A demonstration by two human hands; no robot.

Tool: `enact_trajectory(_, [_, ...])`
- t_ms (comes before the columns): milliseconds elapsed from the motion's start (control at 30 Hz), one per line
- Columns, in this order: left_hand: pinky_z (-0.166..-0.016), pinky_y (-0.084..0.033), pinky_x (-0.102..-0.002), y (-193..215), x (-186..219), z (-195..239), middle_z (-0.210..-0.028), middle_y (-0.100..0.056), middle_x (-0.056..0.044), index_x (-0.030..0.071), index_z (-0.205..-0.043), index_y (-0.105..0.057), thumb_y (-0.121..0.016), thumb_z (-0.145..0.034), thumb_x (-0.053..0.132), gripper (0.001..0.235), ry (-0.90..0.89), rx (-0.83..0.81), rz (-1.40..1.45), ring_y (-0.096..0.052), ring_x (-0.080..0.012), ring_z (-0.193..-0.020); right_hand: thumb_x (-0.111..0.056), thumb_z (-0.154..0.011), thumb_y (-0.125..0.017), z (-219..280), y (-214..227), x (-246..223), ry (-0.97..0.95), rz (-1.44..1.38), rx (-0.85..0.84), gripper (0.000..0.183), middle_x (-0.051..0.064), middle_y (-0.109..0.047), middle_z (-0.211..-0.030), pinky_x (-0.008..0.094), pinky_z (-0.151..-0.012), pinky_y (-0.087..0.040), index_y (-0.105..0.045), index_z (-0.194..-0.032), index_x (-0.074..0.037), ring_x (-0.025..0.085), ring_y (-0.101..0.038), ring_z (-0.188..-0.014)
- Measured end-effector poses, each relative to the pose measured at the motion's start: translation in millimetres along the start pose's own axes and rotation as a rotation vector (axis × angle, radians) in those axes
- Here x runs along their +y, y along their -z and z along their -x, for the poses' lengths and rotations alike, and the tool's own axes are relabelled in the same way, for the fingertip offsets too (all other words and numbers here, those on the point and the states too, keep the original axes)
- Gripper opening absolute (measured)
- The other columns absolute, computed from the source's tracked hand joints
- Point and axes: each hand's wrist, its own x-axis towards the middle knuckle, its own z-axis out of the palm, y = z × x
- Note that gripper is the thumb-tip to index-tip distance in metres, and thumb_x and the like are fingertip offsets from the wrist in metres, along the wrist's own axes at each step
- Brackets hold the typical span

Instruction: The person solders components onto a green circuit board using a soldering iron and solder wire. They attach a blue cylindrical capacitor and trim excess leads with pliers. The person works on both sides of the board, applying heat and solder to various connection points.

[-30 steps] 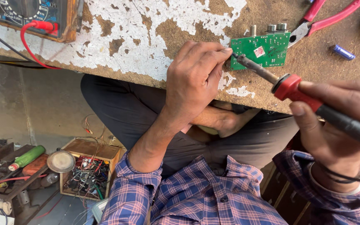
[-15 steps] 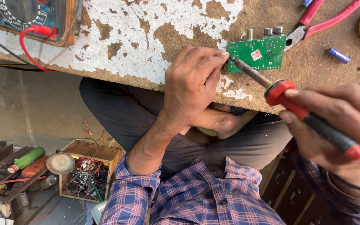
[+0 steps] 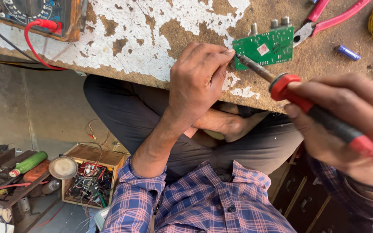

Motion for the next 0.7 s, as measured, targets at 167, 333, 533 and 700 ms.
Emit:
enact_trajectory(167, [-0.079,-0.059,-0.034,-1,0,-3,-0.103,-0.072,-0.001,0.008,-0.107,-0.074,-0.081,-0.091,0.002,0.018,-0.003,0.015,0.001,-0.069,-0.0197,-0.095,-0.003,-0.077,-0.087,-6,10,-20,0.01,0.056,-0.015,0.032,0.02,-0.072,-0.093,0.037,-0.06,-0.057,-0.073,-0.104,0.005,0.027,-0.071,-0.076])
enact_trajectory(333, [-0.078,-0.059,-0.035,0,0,0,-0.104,-0.072,-0.002,0.008,-0.107,-0.074,-0.08,-0.091,0.002,0.018,-0.007,0.004,-0.005,-0.068,-0.0204,-0.096,-0.001,-0.088,-0.085,1,2,-19,-0.118,-0.017,0.049,0.027,0.019,-0.071,-0.1,0.034,-0.064,-0.057,-0.074,-0.112,0.001,0.025,-0.071,-0.083])
enact_trajectory(533, [-0.081,-0.058,-0.037,1,2,0,-0.104,-0.071,-0.002,0.007,-0.106,-0.074,-0.08,-0.09,0.002,0.019,-0.026,0.012,-0.011,-0.067,-0.0216,-0.096,-0.009,-0.105,-0.076,53,-21,18,-0.173,-0.157,0.214,0.02,0.018,-0.073,-0.11,0.027,-0.077,-0.055,-0.071,-0.121,0.003,0.025,-0.067,-0.09])
enact_trajectory(700, [-0.082,-0.057,-0.036,4,3,-2,-0.106,-0.07,-0.002,0.007,-0.108,-0.072,-0.08,-0.09,0.001,0.021,-0.018,-0.006,0.001,-0.067,-0.0221,-0.097,-0.034,-0.119,-0.068,89,-67,65,-0.344,-0.506,0.727,0.041,0.014,-0.068,-0.112,0.024,-0.081,-0.053,-0.062,-0.134,0.004,0.019,-0.066,-0.089])
